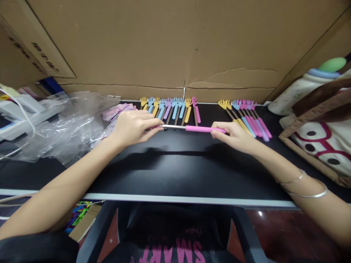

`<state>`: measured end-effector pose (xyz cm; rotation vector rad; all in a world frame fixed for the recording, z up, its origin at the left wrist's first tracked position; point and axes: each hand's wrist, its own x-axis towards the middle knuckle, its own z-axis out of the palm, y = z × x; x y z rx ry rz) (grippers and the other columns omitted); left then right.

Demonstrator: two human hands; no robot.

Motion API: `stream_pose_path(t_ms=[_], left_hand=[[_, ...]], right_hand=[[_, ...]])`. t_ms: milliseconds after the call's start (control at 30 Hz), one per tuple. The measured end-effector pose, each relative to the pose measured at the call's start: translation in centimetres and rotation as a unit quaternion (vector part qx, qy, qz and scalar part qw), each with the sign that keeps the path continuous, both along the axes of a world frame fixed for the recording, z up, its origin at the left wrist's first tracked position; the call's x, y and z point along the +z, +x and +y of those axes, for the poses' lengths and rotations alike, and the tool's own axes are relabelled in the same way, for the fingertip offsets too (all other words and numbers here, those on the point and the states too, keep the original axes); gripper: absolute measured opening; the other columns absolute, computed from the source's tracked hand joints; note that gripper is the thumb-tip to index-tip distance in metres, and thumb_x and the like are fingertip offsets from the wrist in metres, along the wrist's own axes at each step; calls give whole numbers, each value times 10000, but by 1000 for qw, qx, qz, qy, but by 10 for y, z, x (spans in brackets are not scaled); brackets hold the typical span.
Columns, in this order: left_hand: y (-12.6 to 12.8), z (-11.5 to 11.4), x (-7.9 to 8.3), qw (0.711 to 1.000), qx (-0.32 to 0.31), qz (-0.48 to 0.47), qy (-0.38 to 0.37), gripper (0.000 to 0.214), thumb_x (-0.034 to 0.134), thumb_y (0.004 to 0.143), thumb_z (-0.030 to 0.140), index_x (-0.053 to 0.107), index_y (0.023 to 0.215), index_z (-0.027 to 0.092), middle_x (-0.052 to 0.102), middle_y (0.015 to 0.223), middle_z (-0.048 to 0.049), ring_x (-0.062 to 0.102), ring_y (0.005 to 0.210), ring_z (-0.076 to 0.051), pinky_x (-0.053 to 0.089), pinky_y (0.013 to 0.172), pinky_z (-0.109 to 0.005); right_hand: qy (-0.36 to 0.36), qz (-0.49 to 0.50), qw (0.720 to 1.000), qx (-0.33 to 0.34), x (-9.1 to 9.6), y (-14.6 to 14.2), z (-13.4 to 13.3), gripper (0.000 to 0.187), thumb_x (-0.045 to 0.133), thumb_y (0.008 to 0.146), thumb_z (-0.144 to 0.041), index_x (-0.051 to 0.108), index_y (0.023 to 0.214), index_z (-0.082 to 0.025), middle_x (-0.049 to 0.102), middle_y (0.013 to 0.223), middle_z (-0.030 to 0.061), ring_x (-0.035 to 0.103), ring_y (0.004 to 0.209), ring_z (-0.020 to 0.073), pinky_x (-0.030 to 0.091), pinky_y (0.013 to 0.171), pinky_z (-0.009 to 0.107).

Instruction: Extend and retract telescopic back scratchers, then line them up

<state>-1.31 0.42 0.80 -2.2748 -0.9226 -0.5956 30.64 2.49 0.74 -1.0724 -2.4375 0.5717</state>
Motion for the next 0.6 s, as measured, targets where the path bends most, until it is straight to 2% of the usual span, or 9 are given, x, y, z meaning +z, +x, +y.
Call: stream_pose_path(t_ms=[200,400,600], left_hand=[[5,-3,-4,1000,5,3,29,312,465,911,389,695,776,227,652,612,10,573,584,-126,295,497,-242],[8,-2,-8,999,-16,-4,40,311,471,914,389,698,777,226,661,611,21,588,568,-117,311,480,-238],[10,-5,-9,1000,0,-11,-8,319,454,918,397,699,798,233,687,652,10,610,599,-130,324,491,-248]], right_hand=[[-48,3,999,-2,0,2,0,447,411,875,-560,390,618,-195,321,543,-53,280,502,76,229,500,254],[-94,4,995,15,-5,6,3,470,413,873,-583,375,612,-194,326,526,-54,272,498,74,215,499,261],[-72,9,997,6,-5,3,2,451,416,883,-544,413,606,-189,376,545,-44,321,514,80,258,526,258]])
